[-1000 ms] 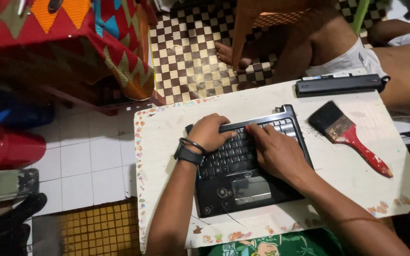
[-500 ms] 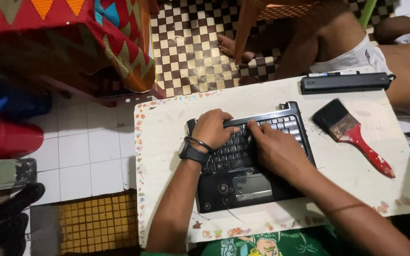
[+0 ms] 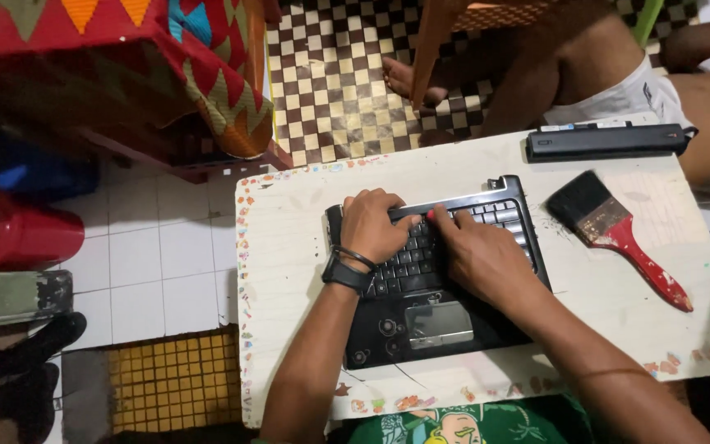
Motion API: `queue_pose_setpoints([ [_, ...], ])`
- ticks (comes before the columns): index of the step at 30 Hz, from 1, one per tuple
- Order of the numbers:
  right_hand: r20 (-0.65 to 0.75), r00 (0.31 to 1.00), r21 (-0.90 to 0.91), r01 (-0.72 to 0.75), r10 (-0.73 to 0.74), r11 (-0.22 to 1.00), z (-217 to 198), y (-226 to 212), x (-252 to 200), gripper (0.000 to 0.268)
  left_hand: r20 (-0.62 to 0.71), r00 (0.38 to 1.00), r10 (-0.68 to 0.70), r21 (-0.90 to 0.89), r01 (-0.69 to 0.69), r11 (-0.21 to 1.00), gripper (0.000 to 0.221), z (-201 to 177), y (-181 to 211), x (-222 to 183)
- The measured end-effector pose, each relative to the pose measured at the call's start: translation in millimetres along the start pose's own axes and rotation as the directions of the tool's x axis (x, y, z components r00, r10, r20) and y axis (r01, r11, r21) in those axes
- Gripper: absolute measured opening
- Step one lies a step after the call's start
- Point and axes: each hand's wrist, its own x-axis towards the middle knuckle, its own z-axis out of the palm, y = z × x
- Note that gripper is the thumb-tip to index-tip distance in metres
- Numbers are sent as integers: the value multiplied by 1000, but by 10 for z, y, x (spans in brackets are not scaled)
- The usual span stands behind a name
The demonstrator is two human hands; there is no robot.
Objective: Cleaning the internal components of a laptop with a brush and reassembling the chassis and keyboard using a screwdriver.
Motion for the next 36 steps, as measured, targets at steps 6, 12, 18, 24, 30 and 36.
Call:
queue_pose_setpoints([
  [6, -66, 994, -192, 73, -87, 979, 220, 25, -20, 63, 16, 1000, -7, -5, 7, 1000, 29, -35, 19, 4],
  [12, 40, 999, -22, 31, -30, 999, -285, -140, -31, 65, -13, 1000, 16, 135, -14, 991, 31, -328, -7, -184],
  [18, -66, 987, -119, 138, -146, 983, 82, -139, 8, 64, -74, 997, 35, 59, -31, 998, 28, -228, -155, -206],
  [24, -122, 968, -299, 174, -218, 938, 145, -242, 20, 61, -63, 998, -14, 85, 19, 996, 28, -133, -151, -135],
  [30, 12, 992, -111, 129, -129, 985, -235, -247, 51, 68, -54, 990, 131, -7, -131, 991, 22, -253, -283, -242],
  [36, 50, 989, -151, 146, -140, 978, -47, -360, 107, 67, 4, 991, 130, -27, -130, 991, 25, -337, -455, -272],
])
